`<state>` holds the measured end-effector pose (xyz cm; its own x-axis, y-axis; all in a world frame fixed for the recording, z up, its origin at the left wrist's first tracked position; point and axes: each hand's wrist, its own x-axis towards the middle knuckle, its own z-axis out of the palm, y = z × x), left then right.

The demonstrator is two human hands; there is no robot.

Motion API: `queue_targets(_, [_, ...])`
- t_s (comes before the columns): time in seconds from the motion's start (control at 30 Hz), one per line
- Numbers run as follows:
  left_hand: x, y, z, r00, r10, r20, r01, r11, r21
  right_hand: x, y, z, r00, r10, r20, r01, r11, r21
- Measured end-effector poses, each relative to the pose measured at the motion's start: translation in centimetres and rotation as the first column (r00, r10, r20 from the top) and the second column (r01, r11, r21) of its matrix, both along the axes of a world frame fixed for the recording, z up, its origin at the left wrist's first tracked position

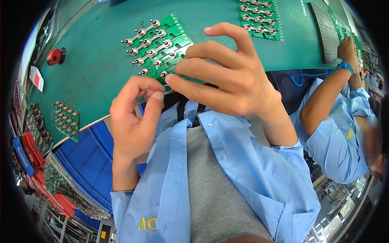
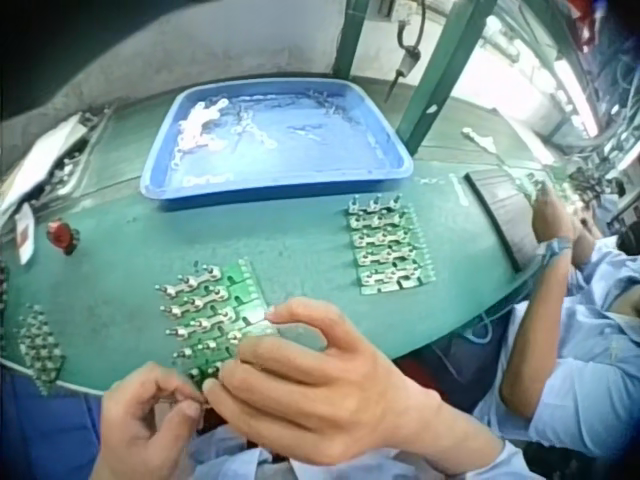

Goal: Assembling small electronic components onto printed circuit boards at a manual workstation.

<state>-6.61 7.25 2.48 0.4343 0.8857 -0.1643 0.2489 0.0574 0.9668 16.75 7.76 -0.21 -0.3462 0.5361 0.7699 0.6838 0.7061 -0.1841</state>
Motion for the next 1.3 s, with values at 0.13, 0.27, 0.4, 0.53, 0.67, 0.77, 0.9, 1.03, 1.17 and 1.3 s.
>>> queue_targets(0.13, [-0.2, 1.1, -0.5, 0.996, 0.084, -0.039, -0.079, 0.99, 0.121, -0.1, 1.3, -0.4, 0.997, -0.011, 0.076, 0.013, 0.999, -0.033])
queue_targets(0.27, [-1.0, 3.2, -2.1, 0.971, 0.122, -0.208, 0.022, 0.814, 0.58, -0.4, 2.6, 0.1, 0.995, -0.002, 0.099, 0.018, 0.987, -0.16])
queue_targets(0.4, [-1.3, 3.3, -3.4, 0.957, 0.123, -0.262, 0.057, 0.807, 0.588, -0.9, 3.4, 0.7, 0.991, 0.016, 0.133, 0.021, 0.96, -0.277])
queue_targets(0.53, [-1.7, 3.4, -4.6, 0.961, 0.089, -0.263, 0.059, 0.861, 0.505, -1.4, 3.2, 0.6, 0.985, 0.017, 0.171, 0.05, 0.923, -0.382])
queue_targets(0.67, [-2.1, 3.7, -5.7, 0.966, 0.06, -0.251, 0.056, 0.902, 0.429, -1.8, 3.1, 1.1, 0.975, 0.022, 0.222, 0.082, 0.89, -0.448])
queue_targets(0.77, [-2.3, 4.0, -6.3, 0.961, 0.048, -0.273, 0.091, 0.876, 0.474, -2.0, 3.2, 1.5, 0.95, 0.036, 0.31, 0.131, 0.857, -0.499])
queue_targets(0.9, [-2.5, 4.3, -6.6, 0.948, 0.046, -0.315, 0.145, 0.819, 0.555, -2.5, 3.2, 0.5, 0.959, 0.03, 0.281, 0.114, 0.87, -0.479])
queue_targets(1.03, [-2.6, 4.5, -6.9, 0.936, 0.054, -0.348, 0.179, 0.777, 0.603, -2.7, 3.3, 0.8, 0.959, 0.038, 0.279, 0.106, 0.869, -0.483])
queue_targets(1.17, [-2.8, 4.7, -7.2, 0.929, 0.058, -0.365, 0.206, 0.737, 0.643, -2.6, 3.5, 0.5, 0.956, 0.049, 0.29, 0.099, 0.876, -0.472])
queue_targets(1.3, [-3.1, 4.8, -7.4, 0.93, 0.055, -0.363, 0.23, 0.684, 0.693, -2.4, 3.7, -0.3, 0.951, 0.064, 0.301, 0.069, 0.908, -0.413])
